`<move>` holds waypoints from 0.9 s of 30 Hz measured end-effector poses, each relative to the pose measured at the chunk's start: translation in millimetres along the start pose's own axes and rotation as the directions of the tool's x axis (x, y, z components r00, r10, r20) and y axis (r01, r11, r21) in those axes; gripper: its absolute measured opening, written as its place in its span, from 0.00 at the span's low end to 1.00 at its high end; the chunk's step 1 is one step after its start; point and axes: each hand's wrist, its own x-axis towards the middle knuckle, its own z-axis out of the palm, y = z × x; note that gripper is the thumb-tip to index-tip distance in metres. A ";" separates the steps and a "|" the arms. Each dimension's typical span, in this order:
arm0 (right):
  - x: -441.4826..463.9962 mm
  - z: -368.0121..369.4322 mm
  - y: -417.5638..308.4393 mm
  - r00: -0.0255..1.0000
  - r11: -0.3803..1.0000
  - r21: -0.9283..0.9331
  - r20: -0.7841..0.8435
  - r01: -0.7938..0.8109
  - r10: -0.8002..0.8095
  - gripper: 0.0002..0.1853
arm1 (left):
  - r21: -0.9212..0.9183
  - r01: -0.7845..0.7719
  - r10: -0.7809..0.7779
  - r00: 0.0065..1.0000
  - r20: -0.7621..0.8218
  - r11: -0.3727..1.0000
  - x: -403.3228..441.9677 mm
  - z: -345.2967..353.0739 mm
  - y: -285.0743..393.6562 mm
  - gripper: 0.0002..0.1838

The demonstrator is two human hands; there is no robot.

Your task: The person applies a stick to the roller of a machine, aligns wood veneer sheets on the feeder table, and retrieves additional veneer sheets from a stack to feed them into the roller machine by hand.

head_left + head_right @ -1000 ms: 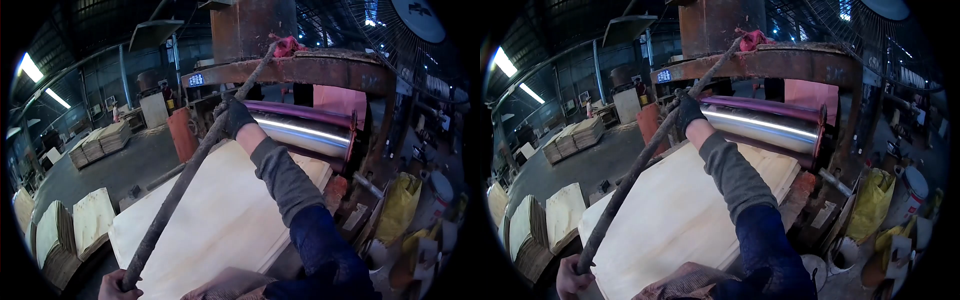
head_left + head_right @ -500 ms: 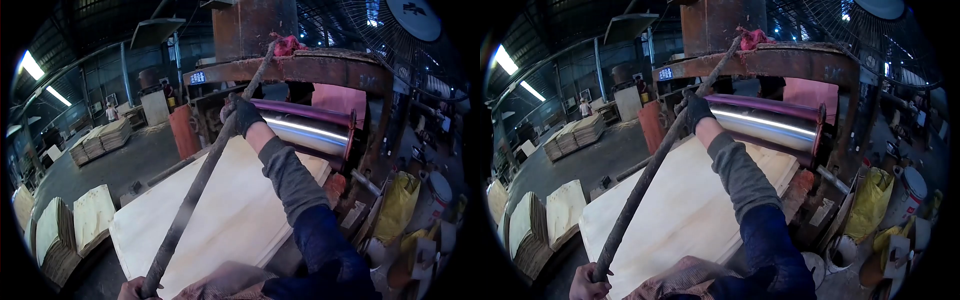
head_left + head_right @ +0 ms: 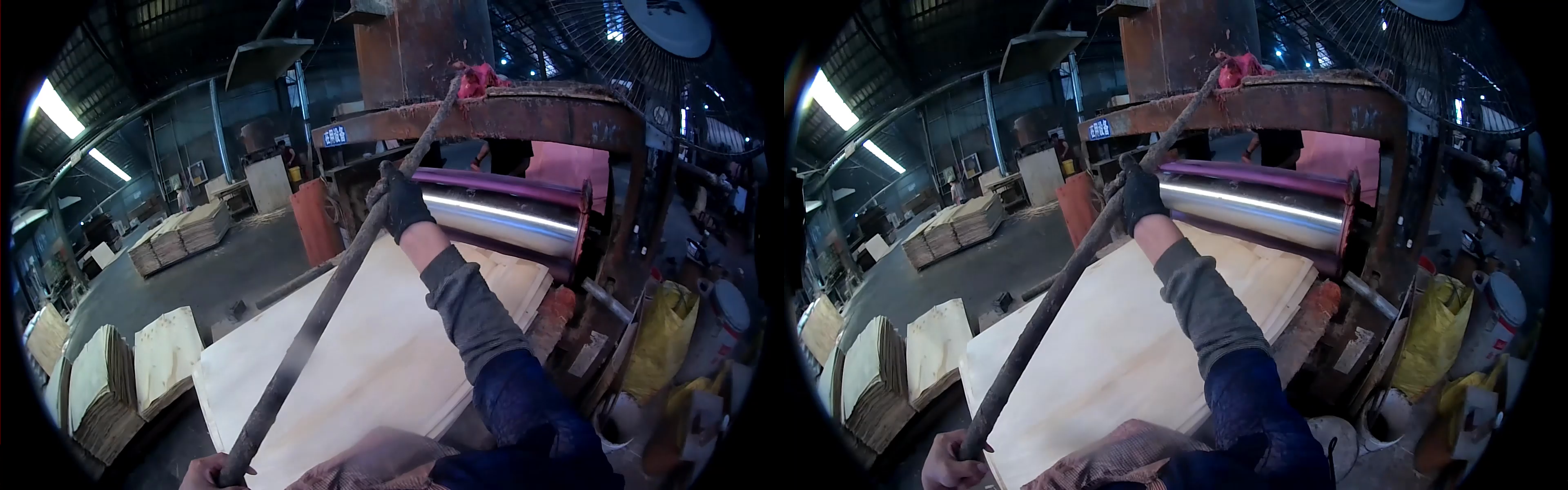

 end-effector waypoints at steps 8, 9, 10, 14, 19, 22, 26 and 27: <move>-2.3 -22.4 10.5 0.993 0.997 0.082 0.118 0.000 -0.010 0.09 | 0.314 -0.150 0.198 0.972 -0.128 0.938 20.0 12.6 -42.7 0.13; -13.6 -17.3 6.0 0.999 0.999 0.044 0.023 0.025 -0.026 0.09 | 0.303 -0.077 0.126 0.981 -0.144 0.950 24.5 20.0 -44.7 0.12; -19.6 -15.4 1.7 0.997 0.999 0.003 -0.071 0.044 -0.044 0.10 | 0.285 -0.061 0.104 0.985 -0.139 0.957 29.9 30.2 -43.8 0.12; -4.4 -33.7 -18.0 1.000 0.999 0.050 -0.003 0.014 -0.014 0.11 | 0.281 -0.092 0.127 0.986 -0.111 0.955 63.1 51.1 -52.4 0.12; 3.7 -38.2 -27.4 0.999 0.999 0.022 0.024 0.048 -0.049 0.11 | 0.327 -0.154 0.207 0.969 -0.134 0.932 79.6 57.6 -58.3 0.12; -6.9 -32.6 -27.1 0.996 0.995 -0.049 -0.012 0.084 -0.084 0.10 | 0.277 -0.184 0.218 0.971 -0.097 0.943 69.5 51.8 -55.4 0.12; -23.7 -22.3 -22.6 0.965 0.927 -0.314 -0.092 0.205 -0.244 0.10 | -0.121 -0.087 0.099 0.990 0.102 0.989 63.5 38.4 -54.9 0.15; -24.8 -24.0 -21.9 0.966 0.929 -0.313 -0.096 0.199 -0.240 0.10 | -0.249 -0.017 0.059 0.985 0.162 0.968 62.1 35.8 -56.2 0.17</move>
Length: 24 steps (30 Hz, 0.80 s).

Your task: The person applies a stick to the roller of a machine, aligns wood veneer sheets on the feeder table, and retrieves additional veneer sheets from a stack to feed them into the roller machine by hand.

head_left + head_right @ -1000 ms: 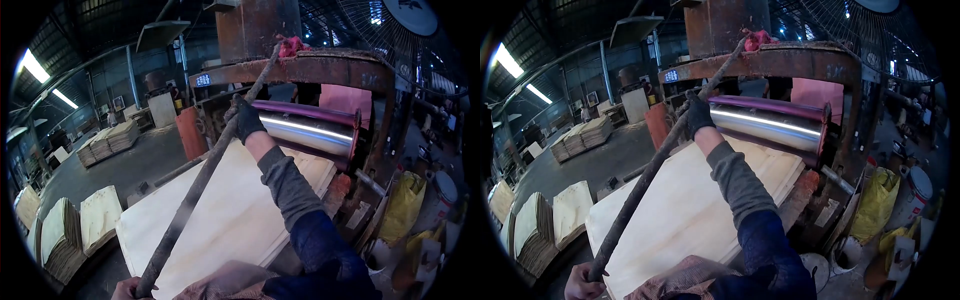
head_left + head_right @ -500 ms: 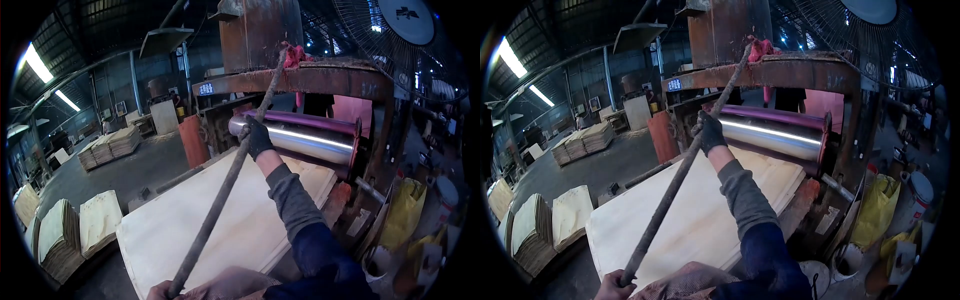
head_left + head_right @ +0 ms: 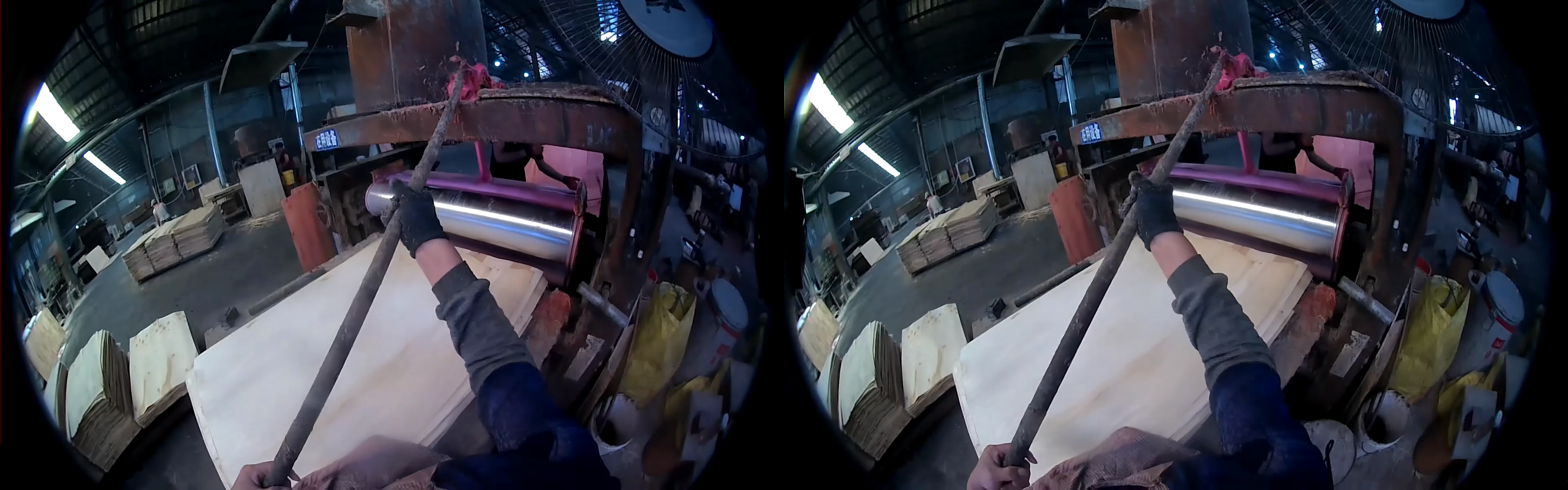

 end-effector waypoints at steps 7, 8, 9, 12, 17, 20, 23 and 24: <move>6.1 -17.9 -9.0 0.990 0.966 -0.238 0.119 0.100 -0.073 0.12 | -0.576 0.116 0.065 0.957 0.283 0.809 2.0 0.0 -50.5 0.20; 15.4 -25.3 -1.0 0.981 0.937 -0.292 0.087 0.193 -0.175 0.12 | -0.612 0.143 0.066 0.950 0.305 0.778 -0.3 3.1 -53.1 0.20; 19.9 -28.3 1.9 0.959 0.895 -0.347 0.061 0.280 -0.277 0.12 | -0.615 0.147 0.062 0.950 0.305 0.775 -1.3 6.7 -54.0 0.20; 33.0 -32.3 0.7 0.904 0.805 -0.433 0.054 0.404 -0.425 0.11 | -0.659 0.104 0.225 0.891 0.395 0.745 -6.0 23.1 -45.6 0.23; 22.0 -7.9 -42.1 0.967 0.892 -0.385 0.183 0.236 -0.177 0.12 | -0.037 -0.588 0.544 0.769 -0.335 0.808 -46.6 65.1 20.2 0.33; 36.9 -1.3 -35.6 0.946 0.874 -0.366 0.182 0.319 -0.269 0.10 | 0.503 -0.821 0.958 0.281 -0.057 0.271 -52.4 72.7 37.3 0.25; 16.6 2.7 -40.8 0.944 0.923 -0.243 0.221 0.298 -0.246 0.07 | 0.595 -0.793 0.931 0.303 0.202 0.129 -64.5 55.5 44.1 0.22; 10.1 4.8 -42.7 0.946 0.945 -0.185 0.232 0.271 -0.226 0.07 | 0.599 -0.791 0.922 0.313 0.227 0.121 -66.9 50.1 44.5 0.22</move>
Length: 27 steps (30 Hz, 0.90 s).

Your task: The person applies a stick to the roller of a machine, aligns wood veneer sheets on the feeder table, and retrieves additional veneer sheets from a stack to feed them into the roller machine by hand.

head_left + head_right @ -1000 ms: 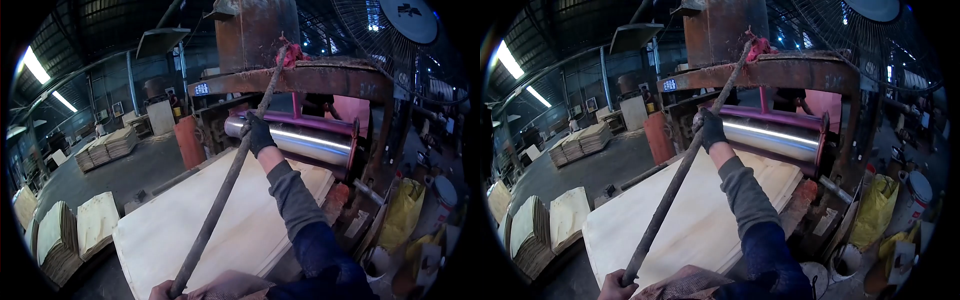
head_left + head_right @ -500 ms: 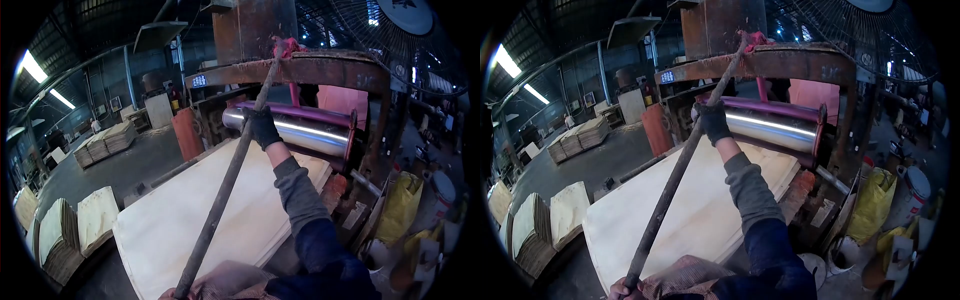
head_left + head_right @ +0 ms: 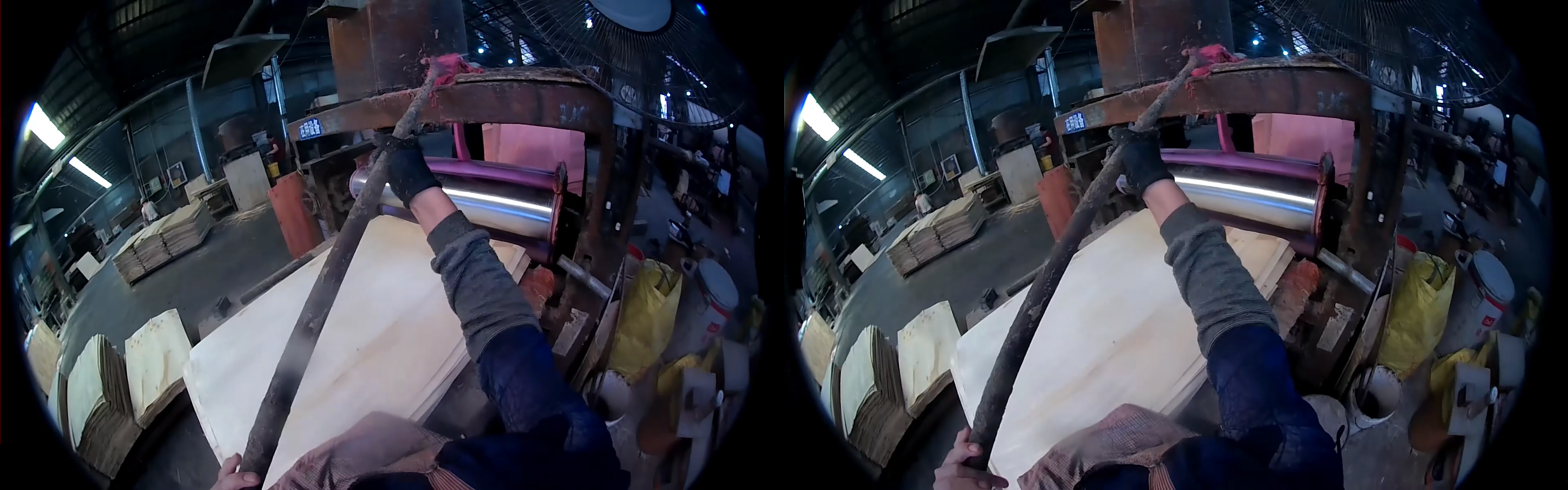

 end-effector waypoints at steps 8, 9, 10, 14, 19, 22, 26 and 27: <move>-17.7 4.8 15.3 0.983 0.868 0.462 0.105 -0.185 0.153 0.06 | 0.276 0.073 -0.130 0.972 0.194 0.958 -27.1 -11.0 -3.8 0.13; -14.8 0.4 24.8 0.983 0.811 0.561 0.151 -0.170 0.101 0.06 | 0.253 0.285 -0.331 0.929 0.166 0.925 -10.6 -5.8 10.2 0.13; -10.7 -4.6 33.9 0.983 0.809 0.562 0.151 -0.173 0.106 0.06 | 0.187 0.261 -0.297 0.934 0.198 0.947 -22.4 -5.9 0.1 0.15; -15.4 -12.2 40.9 0.975 0.689 0.705 0.224 -0.168 0.008 0.07 | -0.135 0.767 -0.743 0.641 0.191 0.627 -33.8 4.4 4.5 0.24; -22.1 -11.1 40.3 0.990 0.638 0.760 0.135 -0.126 0.036 0.10 | -0.264 0.868 -0.830 0.486 0.273 0.421 -45.0 16.7 1.4 0.27; -19.8 -16.4 47.4 0.984 0.564 0.814 0.178 -0.140 -0.013 0.10 | -0.063 0.781 -0.741 0.612 0.275 0.622 -46.4 30.9 2.7 0.23; -13.1 -25.5 52.9 0.971 0.458 0.868 0.236 -0.193 -0.037 0.10 | 0.384 0.366 -0.483 0.832 0.274 0.848 -1.6 53.8 14.4 0.20; -7.7 -27.4 53.9 0.967 0.430 0.878 0.253 -0.211 -0.042 0.10 | 0.383 0.428 -0.539 0.801 0.258 0.819 1.1 56.3 16.0 0.18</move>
